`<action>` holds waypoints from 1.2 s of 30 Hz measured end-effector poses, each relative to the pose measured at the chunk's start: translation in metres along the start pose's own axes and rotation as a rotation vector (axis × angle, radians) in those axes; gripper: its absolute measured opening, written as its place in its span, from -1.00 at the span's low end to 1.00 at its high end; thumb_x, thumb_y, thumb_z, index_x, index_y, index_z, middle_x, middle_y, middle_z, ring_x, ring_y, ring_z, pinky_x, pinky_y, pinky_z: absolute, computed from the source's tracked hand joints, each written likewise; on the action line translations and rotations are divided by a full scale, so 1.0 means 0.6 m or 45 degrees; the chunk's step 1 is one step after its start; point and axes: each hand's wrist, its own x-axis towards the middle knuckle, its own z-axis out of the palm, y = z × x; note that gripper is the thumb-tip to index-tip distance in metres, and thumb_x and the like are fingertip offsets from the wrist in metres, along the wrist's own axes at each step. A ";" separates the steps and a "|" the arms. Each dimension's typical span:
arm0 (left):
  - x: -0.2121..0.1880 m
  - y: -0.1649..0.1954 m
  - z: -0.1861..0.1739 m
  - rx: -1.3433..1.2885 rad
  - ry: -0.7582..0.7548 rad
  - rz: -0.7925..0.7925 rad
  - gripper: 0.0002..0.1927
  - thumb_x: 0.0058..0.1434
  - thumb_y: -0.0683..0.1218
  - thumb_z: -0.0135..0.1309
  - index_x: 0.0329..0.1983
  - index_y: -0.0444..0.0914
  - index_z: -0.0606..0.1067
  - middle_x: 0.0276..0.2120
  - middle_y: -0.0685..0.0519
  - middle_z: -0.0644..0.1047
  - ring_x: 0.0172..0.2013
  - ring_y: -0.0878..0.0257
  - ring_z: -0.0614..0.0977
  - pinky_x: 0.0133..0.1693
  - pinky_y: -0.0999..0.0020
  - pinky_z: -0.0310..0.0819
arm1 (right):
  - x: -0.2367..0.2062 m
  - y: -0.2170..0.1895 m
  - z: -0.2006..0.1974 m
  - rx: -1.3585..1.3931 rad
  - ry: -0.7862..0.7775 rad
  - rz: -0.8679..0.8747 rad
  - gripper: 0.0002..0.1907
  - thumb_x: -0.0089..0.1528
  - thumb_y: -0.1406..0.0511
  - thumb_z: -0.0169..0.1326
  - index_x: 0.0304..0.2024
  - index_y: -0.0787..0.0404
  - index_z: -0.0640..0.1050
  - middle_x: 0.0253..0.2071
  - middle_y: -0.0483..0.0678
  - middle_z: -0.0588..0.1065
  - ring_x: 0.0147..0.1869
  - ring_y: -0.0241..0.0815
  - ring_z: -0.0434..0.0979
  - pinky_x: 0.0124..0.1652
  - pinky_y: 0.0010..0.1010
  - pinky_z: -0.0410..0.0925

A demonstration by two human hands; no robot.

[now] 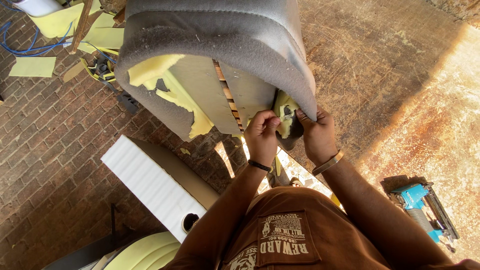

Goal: The person staples a grey fabric cover onto a seat cushion using a pneumatic staple gun, then flips the cushion and removes yellow foam padding from the underside by hand.

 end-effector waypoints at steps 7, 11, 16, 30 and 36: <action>0.006 -0.003 -0.028 -0.026 -0.108 -0.079 -0.83 0.41 -0.12 0.09 0.00 -0.26 0.47 -0.16 0.04 0.65 -0.19 0.32 0.70 -0.20 0.42 0.67 | -0.006 -0.001 0.001 0.169 -0.039 0.014 -0.87 0.40 0.37 0.03 -0.11 0.31 0.58 -0.23 -0.01 0.60 -0.25 -0.26 0.56 -0.19 -0.37 0.48; -0.020 0.046 -0.025 -0.053 -0.177 0.074 -0.72 0.32 -0.10 0.23 0.00 -0.25 0.45 -0.15 0.00 0.63 -0.12 0.28 0.73 -0.13 0.39 0.74 | -0.022 -0.013 0.004 -0.150 -0.055 0.065 -0.88 0.38 0.34 0.08 -0.13 0.29 0.58 -0.32 0.00 0.58 -0.35 -0.23 0.56 -0.30 -0.34 0.47; -0.020 0.070 -0.020 0.417 -0.091 0.416 -0.84 0.26 -0.15 0.26 -0.16 -0.27 0.55 -0.20 -0.02 0.64 -0.24 0.26 0.70 -0.25 0.44 0.66 | -0.029 -0.007 0.001 -0.188 -0.095 0.060 -0.86 0.31 0.33 0.14 -0.19 0.30 0.62 -0.30 -0.01 0.64 -0.29 -0.26 0.65 -0.23 -0.37 0.54; 0.013 0.011 -0.022 -0.111 0.031 -0.526 -0.89 0.35 -0.23 0.01 -0.09 -0.27 0.51 -0.22 -0.01 0.64 -0.29 0.27 0.72 -0.29 0.34 0.73 | -0.014 0.015 -0.003 0.393 -0.040 0.190 -0.83 0.35 0.36 0.04 -0.09 0.32 0.59 -0.12 0.04 0.62 -0.06 -0.19 0.62 0.03 -0.29 0.49; -0.022 0.043 -0.038 0.092 -0.250 0.061 -0.79 0.33 -0.22 0.10 0.02 -0.29 0.51 -0.03 -0.05 0.61 -0.10 0.26 0.68 -0.12 0.34 0.70 | -0.025 0.012 -0.007 0.232 -0.123 0.174 -0.83 0.35 0.34 0.13 -0.09 0.33 0.59 -0.15 0.06 0.60 -0.13 -0.17 0.61 -0.03 -0.21 0.50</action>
